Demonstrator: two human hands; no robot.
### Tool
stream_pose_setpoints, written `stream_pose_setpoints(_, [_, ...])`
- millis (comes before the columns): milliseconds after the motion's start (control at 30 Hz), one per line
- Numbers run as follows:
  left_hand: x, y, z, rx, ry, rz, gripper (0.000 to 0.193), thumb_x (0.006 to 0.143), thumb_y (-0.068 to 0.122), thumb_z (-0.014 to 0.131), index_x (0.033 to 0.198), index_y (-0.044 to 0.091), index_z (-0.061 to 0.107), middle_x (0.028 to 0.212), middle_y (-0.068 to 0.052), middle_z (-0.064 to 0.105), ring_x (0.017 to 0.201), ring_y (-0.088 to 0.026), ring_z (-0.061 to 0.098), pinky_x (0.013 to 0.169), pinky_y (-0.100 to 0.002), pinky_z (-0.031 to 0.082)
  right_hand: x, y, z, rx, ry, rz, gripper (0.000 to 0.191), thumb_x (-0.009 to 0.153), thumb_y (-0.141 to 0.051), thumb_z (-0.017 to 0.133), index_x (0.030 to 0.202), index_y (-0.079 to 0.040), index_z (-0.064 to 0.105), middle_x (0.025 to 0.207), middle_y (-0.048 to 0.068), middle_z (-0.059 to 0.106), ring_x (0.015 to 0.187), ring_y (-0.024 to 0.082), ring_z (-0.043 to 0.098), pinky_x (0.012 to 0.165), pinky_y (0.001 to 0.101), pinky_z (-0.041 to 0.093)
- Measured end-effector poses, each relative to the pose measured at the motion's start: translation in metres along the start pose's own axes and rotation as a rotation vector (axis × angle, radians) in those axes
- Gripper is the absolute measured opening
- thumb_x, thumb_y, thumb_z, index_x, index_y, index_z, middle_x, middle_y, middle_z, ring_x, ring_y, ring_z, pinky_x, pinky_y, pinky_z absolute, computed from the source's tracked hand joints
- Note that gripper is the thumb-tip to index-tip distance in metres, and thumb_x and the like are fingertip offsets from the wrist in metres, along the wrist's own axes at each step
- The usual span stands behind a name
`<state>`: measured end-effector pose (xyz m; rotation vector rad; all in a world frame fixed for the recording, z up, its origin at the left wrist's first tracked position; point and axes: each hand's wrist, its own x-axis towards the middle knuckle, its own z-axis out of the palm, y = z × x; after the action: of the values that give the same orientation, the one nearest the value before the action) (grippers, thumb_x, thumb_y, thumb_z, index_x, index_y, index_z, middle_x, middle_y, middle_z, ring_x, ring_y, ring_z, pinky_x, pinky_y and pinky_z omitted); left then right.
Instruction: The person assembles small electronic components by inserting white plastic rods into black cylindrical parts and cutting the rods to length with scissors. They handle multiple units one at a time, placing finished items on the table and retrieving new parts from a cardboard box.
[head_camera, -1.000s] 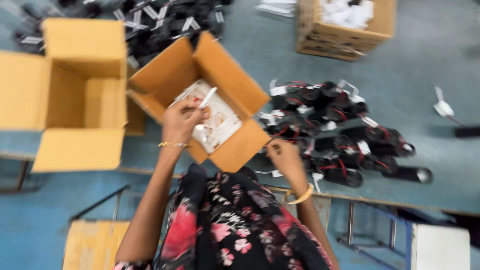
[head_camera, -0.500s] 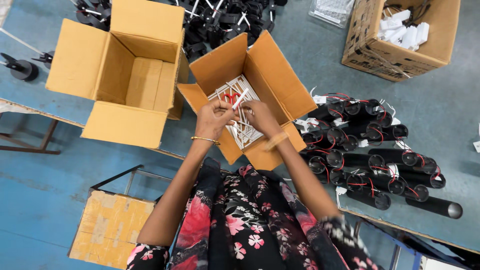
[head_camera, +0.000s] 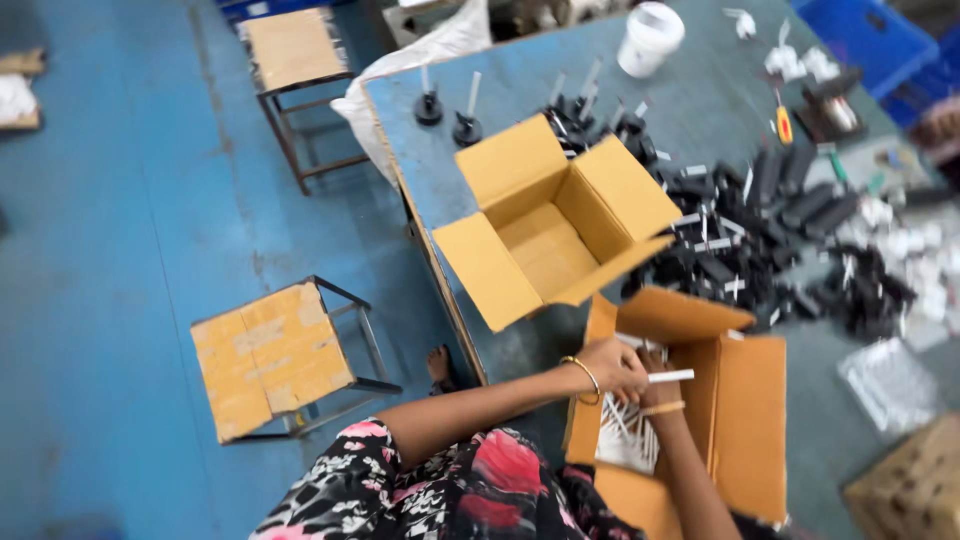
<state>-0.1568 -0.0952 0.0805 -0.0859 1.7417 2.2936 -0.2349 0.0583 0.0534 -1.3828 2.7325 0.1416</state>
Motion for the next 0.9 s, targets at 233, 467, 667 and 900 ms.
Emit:
stream_pose_setpoints(233, [0.0, 0.033, -0.007, 0.0, 0.019, -0.113, 0.023, 0.085, 0.016, 0.075, 0.082, -0.007, 0.073, 0.08, -0.015, 0.076, 0.07, -0.021, 0.076, 0.061, -0.031, 0.064, -0.067, 0.039, -0.023, -0.247, -0.227, -0.034, 0.045, 0.07, -0.03, 0.077, 0.111, -0.014, 0.067, 0.133, 0.005, 0.054, 0.124, 0.023, 0.051, 0.099, 0.0387, 0.048])
stream_pose_setpoints(467, [-0.008, 0.046, 0.001, 0.044, -0.003, -0.173, 0.026, 0.083, 0.019, 0.075, 0.078, -0.006, 0.073, 0.079, -0.014, 0.077, 0.069, -0.019, 0.077, 0.06, -0.03, 0.064, -0.167, 0.053, -0.021, -0.113, -0.199, 0.252, 0.035, 0.068, -0.031, 0.081, 0.093, -0.007, 0.074, 0.115, 0.005, 0.057, 0.114, 0.023, 0.059, 0.093, 0.0375, 0.055])
stream_pose_setpoints(667, [-0.011, 0.054, 0.005, 0.098, -0.012, -0.19, 0.024, 0.081, 0.019, 0.074, 0.076, -0.005, 0.074, 0.077, -0.014, 0.077, 0.066, -0.018, 0.076, 0.06, -0.029, 0.064, -0.216, 0.062, -0.006, 0.059, -0.369, 0.41, 0.04, 0.07, -0.037, 0.084, 0.1, -0.011, 0.078, 0.09, 0.014, 0.064, 0.087, 0.028, 0.065, 0.085, 0.0414, 0.055])
stream_pose_setpoints(900, [-0.01, 0.058, 0.011, 0.185, -0.013, -0.187, 0.026, 0.081, 0.021, 0.074, 0.076, -0.004, 0.076, 0.075, -0.012, 0.078, 0.063, -0.016, 0.075, 0.059, -0.027, 0.064, -0.247, 0.023, 0.031, 0.663, -0.383, 0.851, 0.031, 0.087, -0.025, 0.075, 0.108, -0.002, 0.072, 0.082, 0.023, 0.065, 0.072, 0.037, 0.061, 0.067, 0.0479, 0.046])
